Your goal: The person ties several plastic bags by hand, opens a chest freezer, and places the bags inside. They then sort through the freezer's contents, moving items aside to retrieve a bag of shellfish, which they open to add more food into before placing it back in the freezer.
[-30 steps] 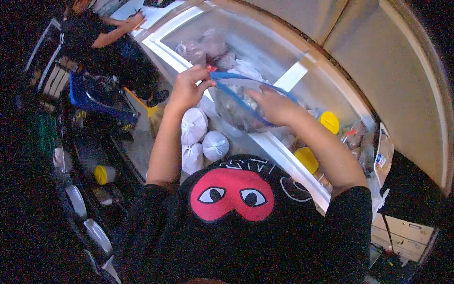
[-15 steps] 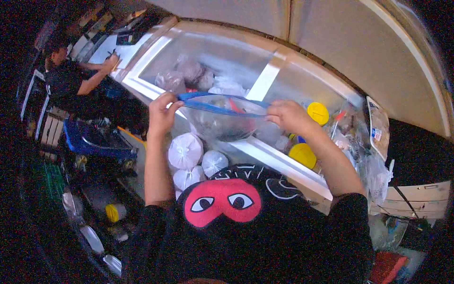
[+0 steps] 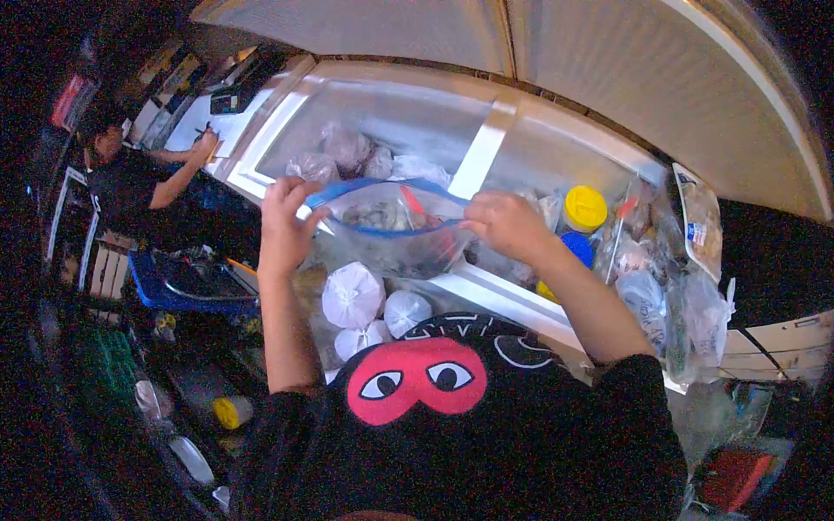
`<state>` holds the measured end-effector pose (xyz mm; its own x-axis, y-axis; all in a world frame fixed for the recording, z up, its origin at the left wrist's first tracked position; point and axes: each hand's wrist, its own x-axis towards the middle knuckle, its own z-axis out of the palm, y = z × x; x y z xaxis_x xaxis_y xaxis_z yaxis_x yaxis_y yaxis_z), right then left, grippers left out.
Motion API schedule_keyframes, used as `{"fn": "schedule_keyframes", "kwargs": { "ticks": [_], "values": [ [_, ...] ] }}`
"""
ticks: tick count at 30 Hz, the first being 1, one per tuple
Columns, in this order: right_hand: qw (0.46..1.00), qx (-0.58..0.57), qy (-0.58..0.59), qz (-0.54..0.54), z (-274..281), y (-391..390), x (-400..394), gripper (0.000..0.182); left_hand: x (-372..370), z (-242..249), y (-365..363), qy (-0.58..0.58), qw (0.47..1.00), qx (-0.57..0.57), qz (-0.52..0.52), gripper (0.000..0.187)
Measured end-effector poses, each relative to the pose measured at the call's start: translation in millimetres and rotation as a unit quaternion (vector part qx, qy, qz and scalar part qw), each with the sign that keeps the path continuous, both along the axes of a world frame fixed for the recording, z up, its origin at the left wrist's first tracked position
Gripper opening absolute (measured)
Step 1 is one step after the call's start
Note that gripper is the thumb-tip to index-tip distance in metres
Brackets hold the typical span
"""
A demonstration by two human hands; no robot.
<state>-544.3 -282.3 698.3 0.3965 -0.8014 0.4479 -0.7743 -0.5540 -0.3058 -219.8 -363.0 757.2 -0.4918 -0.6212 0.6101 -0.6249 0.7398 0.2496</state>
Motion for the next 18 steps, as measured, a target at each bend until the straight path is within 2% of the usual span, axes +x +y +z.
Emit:
{"fn": "schedule_keyframes", "kwargs": {
  "ticks": [1, 2, 4, 7, 10, 12, 16, 18],
  "values": [
    [1.0, 0.0, 0.005, 0.007, 0, -1, 3, 0.019, -10, 7, 11, 0.009, 1.0, 0.0, -0.003, 0.031],
    [1.0, -0.002, 0.016, 0.01, 1, -1, 4, 0.019, -15, -1, 17, -0.021, 0.998, 0.03, -0.046, 0.044],
    [1.0, -0.017, 0.01, 0.012, 2, 2, 6, 0.019, -41, -4, 26, -0.1, 0.981, 0.117, -0.115, 0.055],
    [0.999, -0.043, -0.008, 0.012, -11, 1, 8, 0.016, -74, 0, 35, -0.241, 0.939, 0.23, -0.086, 0.069],
    [0.999, -0.036, -0.012, 0.028, -5, 0, 4, 0.018, -84, -19, 32, -0.275, 0.946, 0.149, -0.087, 0.076],
    [0.999, 0.011, -0.015, 0.03, -1, 0, 5, 0.022, -90, -29, 32, -0.27, 0.947, 0.151, -0.09, 0.069],
    [0.999, 0.002, -0.02, 0.033, -1, -4, 13, 0.02, -87, -45, 23, -0.25, 0.95, 0.13, -0.133, 0.051],
    [0.999, -0.01, -0.035, 0.034, 0, -1, 20, 0.019, -91, -46, 16, -0.248, 0.943, 0.185, -0.119, 0.042]
  ]
}}
